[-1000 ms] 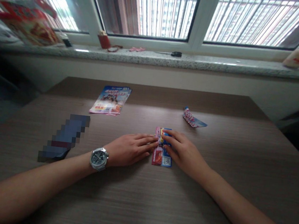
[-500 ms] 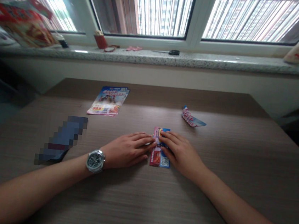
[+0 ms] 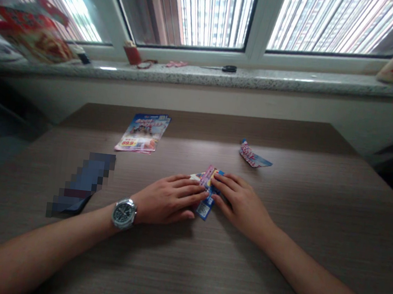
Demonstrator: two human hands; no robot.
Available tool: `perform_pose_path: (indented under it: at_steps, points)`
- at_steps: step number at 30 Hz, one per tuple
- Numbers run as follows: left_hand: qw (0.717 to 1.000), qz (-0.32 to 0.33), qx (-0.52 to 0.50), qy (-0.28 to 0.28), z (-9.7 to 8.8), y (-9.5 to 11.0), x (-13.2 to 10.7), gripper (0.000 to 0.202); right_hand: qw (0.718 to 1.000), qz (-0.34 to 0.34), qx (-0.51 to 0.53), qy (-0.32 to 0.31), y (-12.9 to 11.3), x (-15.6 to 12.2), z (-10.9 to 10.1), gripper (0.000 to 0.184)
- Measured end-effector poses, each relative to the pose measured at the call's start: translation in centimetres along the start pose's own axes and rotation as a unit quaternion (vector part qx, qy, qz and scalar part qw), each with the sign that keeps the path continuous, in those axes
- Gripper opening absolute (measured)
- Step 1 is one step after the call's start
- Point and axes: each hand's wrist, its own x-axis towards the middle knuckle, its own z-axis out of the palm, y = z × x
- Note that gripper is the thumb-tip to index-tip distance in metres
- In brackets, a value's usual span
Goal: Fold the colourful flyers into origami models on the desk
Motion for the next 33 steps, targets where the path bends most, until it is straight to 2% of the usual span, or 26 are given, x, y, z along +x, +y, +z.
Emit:
perform_pose_path:
  at_steps: [11,25,33]
  points:
    - [0.996,-0.089,0.029,0.008,0.17,-0.50,-0.09,0.051,1.000,0.008,0.009,0.016,0.19,-0.46,-0.84,0.036]
    - [0.996,-0.077,-0.001,0.037,0.38,-0.92,-0.24,0.046,0.999,-0.029,0.035,-0.002,0.49,-0.29,-0.63,0.041]
    - [0.996,-0.089,0.001,0.016,0.22,-0.75,-0.05,0.050,0.999,-0.028,0.018,-0.010,0.26,-0.23,-0.69,0.040]
